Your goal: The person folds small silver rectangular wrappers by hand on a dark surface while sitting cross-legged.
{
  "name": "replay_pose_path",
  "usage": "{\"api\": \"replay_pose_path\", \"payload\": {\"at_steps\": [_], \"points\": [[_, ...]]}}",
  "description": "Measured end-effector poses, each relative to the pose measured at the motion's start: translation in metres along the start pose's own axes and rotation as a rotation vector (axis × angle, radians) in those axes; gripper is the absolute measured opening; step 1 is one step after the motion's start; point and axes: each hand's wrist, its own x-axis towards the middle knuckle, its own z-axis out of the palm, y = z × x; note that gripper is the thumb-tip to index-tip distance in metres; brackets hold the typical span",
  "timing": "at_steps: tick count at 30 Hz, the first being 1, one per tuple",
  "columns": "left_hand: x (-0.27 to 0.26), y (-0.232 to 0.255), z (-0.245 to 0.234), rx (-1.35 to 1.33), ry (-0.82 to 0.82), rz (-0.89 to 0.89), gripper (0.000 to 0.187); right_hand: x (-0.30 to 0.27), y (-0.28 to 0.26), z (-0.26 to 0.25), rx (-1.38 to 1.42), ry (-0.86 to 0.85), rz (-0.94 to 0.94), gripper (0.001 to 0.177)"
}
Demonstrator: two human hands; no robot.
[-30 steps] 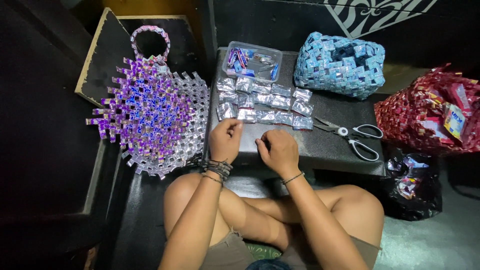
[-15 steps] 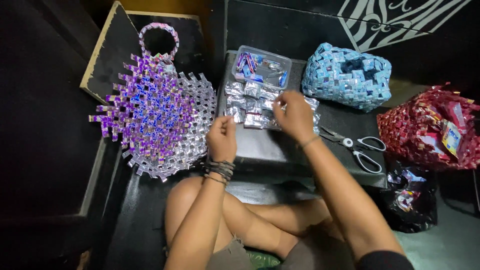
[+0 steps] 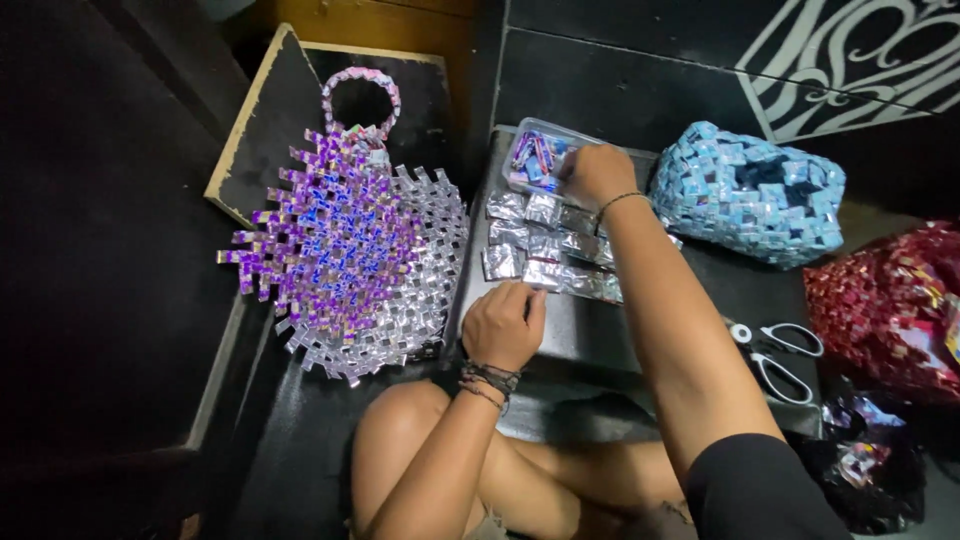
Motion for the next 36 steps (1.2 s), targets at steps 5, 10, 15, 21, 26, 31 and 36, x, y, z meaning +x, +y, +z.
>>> {"api": "replay_pose_path", "payload": {"at_steps": [5,10,15,21,26,31,36], "points": [[-0.001,-0.004,0.008,0.014,-0.006,0.001,0.024,0.01,0.005,0.003,0.083,-0.069,-0.004,0.023],[-0.003,-0.006,0.011,0.011,0.025,0.021,0.024,0.001,0.007,-0.003,0.231,-0.092,0.085,0.019],[-0.004,-0.004,0.007,0.001,0.035,0.042,0.021,-0.025,0.035,-0.001,0.237,0.12,0.063,0.011],[0.003,0.009,-0.019,-0.135,-0.09,-0.002,0.018,-0.157,0.009,0.003,1.043,0.348,-0.047,0.019],[-0.004,0.02,-0.041,-0.461,-0.267,-0.101,0.018,-0.23,-0.026,0.063,1.317,0.177,0.149,0.016],[-0.029,0.001,-0.02,-0.607,-0.326,-0.355,0.021,-0.242,-0.033,0.068,1.349,0.121,0.111,0.009],[-0.034,-0.017,0.005,-0.616,-0.394,-0.468,0.019,-0.243,-0.032,0.057,1.456,0.115,0.111,0.014]]}}
